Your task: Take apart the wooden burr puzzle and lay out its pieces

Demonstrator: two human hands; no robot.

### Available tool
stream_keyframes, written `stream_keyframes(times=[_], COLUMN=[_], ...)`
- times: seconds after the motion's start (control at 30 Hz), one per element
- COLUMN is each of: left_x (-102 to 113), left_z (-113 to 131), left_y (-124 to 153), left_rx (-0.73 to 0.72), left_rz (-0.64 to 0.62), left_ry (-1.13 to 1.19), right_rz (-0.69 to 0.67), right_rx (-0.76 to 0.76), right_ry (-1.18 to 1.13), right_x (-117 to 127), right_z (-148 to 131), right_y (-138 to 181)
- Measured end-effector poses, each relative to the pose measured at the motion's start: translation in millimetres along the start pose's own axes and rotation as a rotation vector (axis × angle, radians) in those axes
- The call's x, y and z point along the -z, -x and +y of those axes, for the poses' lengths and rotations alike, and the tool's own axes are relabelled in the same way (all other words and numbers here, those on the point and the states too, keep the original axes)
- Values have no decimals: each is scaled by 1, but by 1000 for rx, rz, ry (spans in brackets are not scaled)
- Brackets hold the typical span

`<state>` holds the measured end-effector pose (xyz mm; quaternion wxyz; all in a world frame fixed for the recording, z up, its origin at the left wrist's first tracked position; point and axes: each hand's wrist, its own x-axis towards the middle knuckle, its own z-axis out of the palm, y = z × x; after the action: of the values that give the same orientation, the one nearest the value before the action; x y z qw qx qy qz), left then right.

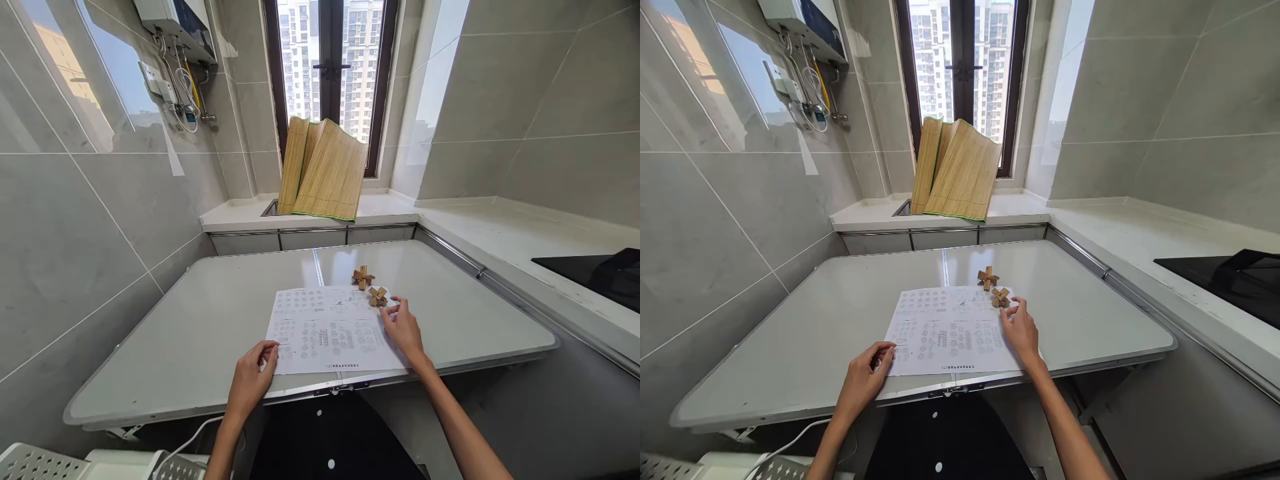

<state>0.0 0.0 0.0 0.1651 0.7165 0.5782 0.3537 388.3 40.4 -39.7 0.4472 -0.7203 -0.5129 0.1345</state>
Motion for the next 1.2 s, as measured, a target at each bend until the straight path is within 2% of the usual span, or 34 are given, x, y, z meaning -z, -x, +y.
stream_keyframes(times=[0.37, 0.9, 1.2], left_x=[1, -2, 1], left_z=[0, 0, 10], left_y=[-1, -2, -1], left_rx=[-8, 48, 74], left_rz=[5, 23, 58], left_ry=[-6, -3, -10], right_rz=[-39, -52, -90], right_rx=[121, 152, 148], right_ry=[50, 40, 53], right_x=[-21, -17, -13], right_z=[9, 10, 8], right_y=[-10, -11, -8])
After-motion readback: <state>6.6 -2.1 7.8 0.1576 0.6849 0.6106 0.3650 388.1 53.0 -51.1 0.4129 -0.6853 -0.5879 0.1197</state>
